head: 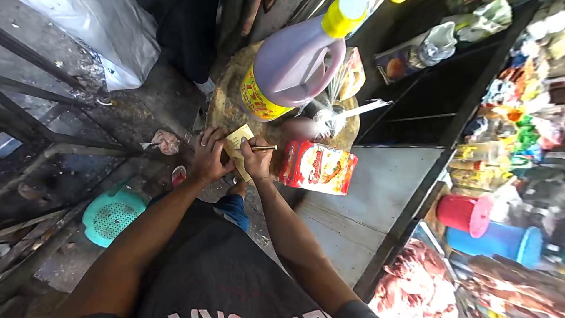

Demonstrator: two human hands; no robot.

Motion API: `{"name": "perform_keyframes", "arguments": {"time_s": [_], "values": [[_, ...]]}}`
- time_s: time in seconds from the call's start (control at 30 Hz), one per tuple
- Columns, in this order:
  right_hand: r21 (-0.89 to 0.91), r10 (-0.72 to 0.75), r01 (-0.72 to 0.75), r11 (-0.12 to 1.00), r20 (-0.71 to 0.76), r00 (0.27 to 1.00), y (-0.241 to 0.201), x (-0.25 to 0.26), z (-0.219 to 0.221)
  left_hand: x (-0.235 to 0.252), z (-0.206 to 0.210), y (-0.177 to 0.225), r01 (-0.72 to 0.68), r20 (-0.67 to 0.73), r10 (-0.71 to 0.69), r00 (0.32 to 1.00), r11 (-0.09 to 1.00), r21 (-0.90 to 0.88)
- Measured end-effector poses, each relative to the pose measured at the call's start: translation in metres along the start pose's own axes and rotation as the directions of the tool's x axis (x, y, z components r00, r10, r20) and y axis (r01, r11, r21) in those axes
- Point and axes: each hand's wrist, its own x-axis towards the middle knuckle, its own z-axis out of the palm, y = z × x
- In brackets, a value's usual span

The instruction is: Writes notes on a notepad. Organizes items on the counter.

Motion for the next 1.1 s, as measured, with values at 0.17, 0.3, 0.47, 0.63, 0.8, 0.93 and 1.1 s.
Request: {"name": "perform_keyframes", "arguments": {"time_s": [0.17,0.3,0.47,0.63,0.8,0.93,1.1], "values": [[-0.008,-0.021,0.022,1.0,0.055,0.998,0.0,0.004,-0.002,0.002,-0.004,0.003,0.006,0.02,-0.006,1.0,1.0,-0.002],[-0.006,-0.045,0.046,0.999,0.053,0.998,0.0,0.009,-0.002,0.001,-0.007,0.006,0.033,0.084,-0.034,0.996,0.999,0.017],[-0.046,-0.035,0.037,0.998,0.043,0.998,-0.001,0.012,0.0,0.002,-0.007,0.005,0.026,0.074,-0.028,0.997,0.999,0.031],[-0.081,-0.038,0.041,0.996,0.043,0.998,-0.003,0.012,0.001,0.004,-0.005,0.002,0.002,0.034,-0.003,0.999,0.999,0.04],[-0.085,-0.052,0.057,0.995,0.049,0.997,-0.001,0.012,0.001,0.004,-0.003,0.001,-0.002,0.025,0.001,1.0,1.0,0.028],[-0.103,-0.057,0.062,0.993,0.049,0.997,-0.001,0.012,0.001,0.003,-0.002,0.0,-0.007,0.014,0.006,1.0,1.0,0.027],[-0.11,-0.067,0.072,0.991,0.053,0.996,0.0,0.012,0.0,0.0,-0.004,0.004,0.016,0.051,-0.017,0.999,1.0,0.01]]}}
